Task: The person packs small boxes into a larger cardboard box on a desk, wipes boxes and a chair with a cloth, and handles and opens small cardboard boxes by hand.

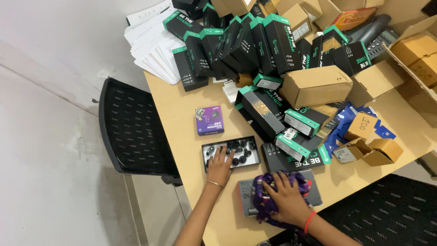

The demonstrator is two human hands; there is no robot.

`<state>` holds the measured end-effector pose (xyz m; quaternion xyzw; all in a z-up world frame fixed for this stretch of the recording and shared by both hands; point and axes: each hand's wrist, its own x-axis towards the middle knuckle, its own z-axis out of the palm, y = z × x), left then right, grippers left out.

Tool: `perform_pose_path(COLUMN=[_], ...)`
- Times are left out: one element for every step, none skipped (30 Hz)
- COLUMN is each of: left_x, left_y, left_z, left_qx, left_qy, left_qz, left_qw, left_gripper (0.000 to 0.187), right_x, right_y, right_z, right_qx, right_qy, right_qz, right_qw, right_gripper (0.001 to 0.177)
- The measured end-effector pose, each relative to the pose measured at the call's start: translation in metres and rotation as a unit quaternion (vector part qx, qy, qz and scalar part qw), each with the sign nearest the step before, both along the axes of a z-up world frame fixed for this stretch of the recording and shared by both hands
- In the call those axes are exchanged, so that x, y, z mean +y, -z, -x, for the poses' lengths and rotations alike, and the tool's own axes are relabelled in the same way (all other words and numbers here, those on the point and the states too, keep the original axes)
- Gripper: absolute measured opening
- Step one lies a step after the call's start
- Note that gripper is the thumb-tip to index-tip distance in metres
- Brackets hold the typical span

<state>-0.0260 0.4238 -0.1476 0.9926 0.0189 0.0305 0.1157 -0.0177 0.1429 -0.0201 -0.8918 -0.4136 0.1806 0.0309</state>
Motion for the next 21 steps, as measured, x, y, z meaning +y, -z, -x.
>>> perform_pose_path(left_x=[0.005, 0.008, 0.011, 0.012, 0.011, 0.008, 0.005, 0.002, -0.003, -0.009, -0.019, -0.03, -0.041, -0.052, -0.059, -0.067, -0.074, -0.08, -0.085, -0.091, -0.094], left_y=[0.002, 0.0, -0.006, -0.016, -0.029, -0.043, -0.056, -0.065, -0.071, -0.074, -0.075, -0.074, -0.074, -0.074, -0.075, -0.076, -0.079, -0.082, -0.085, -0.087, -0.089], left_z=[-0.008, -0.016, -0.025, -0.032, -0.036, -0.035, -0.033, -0.026, -0.011, 0.005, 0.022, 0.04, 0.058, 0.075, 0.085, 0.096, 0.106, 0.111, 0.115, 0.122, 0.131], left_qx=[-0.027, -0.026, -0.045, -0.064, -0.063, -0.07, -0.076, -0.074, -0.096, -0.117, -0.089, -0.062, -0.048, -0.033, -0.031, -0.027, -0.023, -0.023, -0.042, -0.061, -0.062], left_qy=[-0.016, -0.01, -0.029, -0.049, -0.044, -0.055, -0.066, -0.061, -0.05, -0.039, -0.046, -0.056, -0.046, -0.036, -0.035, -0.065, -0.095, -0.099, -0.094, -0.09, -0.095], left_qz=[0.001, 0.001, -0.015, -0.031, -0.031, -0.006, 0.02, 0.021, 0.119, 0.217, 0.217, 0.216, 0.208, 0.199, 0.2, 0.212, 0.224, 0.222, 0.212, 0.202, 0.201], left_qw=[1.0, 1.0, 0.998, 0.996, 0.997, 0.996, 0.995, 0.995, 0.987, 0.968, 0.971, 0.973, 0.976, 0.979, 0.979, 0.975, 0.97, 0.97, 0.972, 0.973, 0.973], left_gripper=[0.078, 0.078, 0.074, 0.07, 0.07, 0.076, 0.082, 0.082, 0.073, 0.065, 0.061, 0.057, 0.056, 0.055, 0.055, 0.062, 0.069, 0.069, 0.089, 0.108, 0.108], right_x=[0.012, 0.023, 0.031, 0.038, 0.043, 0.046, 0.047, 0.047, 0.045, 0.039, 0.029, 0.017, 0.003, -0.011, -0.022, -0.026, -0.028, -0.027, -0.02, -0.005, 0.01], right_y=[0.0, 0.001, 0.002, 0.002, 0.004, 0.005, 0.007, 0.011, 0.015, 0.018, 0.02, 0.021, 0.021, 0.02, 0.019, 0.02, 0.021, 0.02, 0.02, 0.024, 0.027], right_z=[0.005, 0.009, 0.012, 0.014, 0.015, 0.016, 0.016, 0.016, 0.018, 0.018, 0.019, 0.019, 0.014, 0.007, 0.004, 0.002, 0.002, 0.001, 0.005, 0.014, 0.024], right_qx=[0.0, 0.01, 0.019, 0.019, 0.02, 0.021, 0.022, 0.02, 0.018, 0.017, -0.024, -0.066, -0.066, -0.03, 0.005, 0.006, -0.031, -0.069, -0.067, -0.073, -0.078], right_qy=[0.005, 0.0, -0.006, -0.001, -0.007, -0.013, -0.008, -0.001, 0.006, 0.01, -0.012, -0.035, -0.033, 0.0, 0.035, 0.033, 0.082, 0.13, 0.126, 0.152, 0.177], right_qz=[0.0, -0.014, -0.029, -0.029, -0.051, -0.073, -0.073, -0.117, -0.161, -0.159, -0.189, -0.22, -0.219, -0.15, -0.079, -0.08, -0.104, -0.129, -0.131, -0.127, -0.122], right_qw=[1.0, 1.0, 0.999, 0.999, 0.998, 0.997, 0.997, 0.993, 0.987, 0.987, 0.982, 0.973, 0.973, 0.988, 0.996, 0.996, 0.991, 0.981, 0.981, 0.978, 0.973], right_gripper=[0.112, 0.112, 0.112, 0.112, 0.112, 0.112, 0.112, 0.108, 0.104, 0.104, 0.096, 0.089, 0.089, 0.095, 0.1, 0.1, 0.093, 0.085, 0.085, 0.084, 0.084])
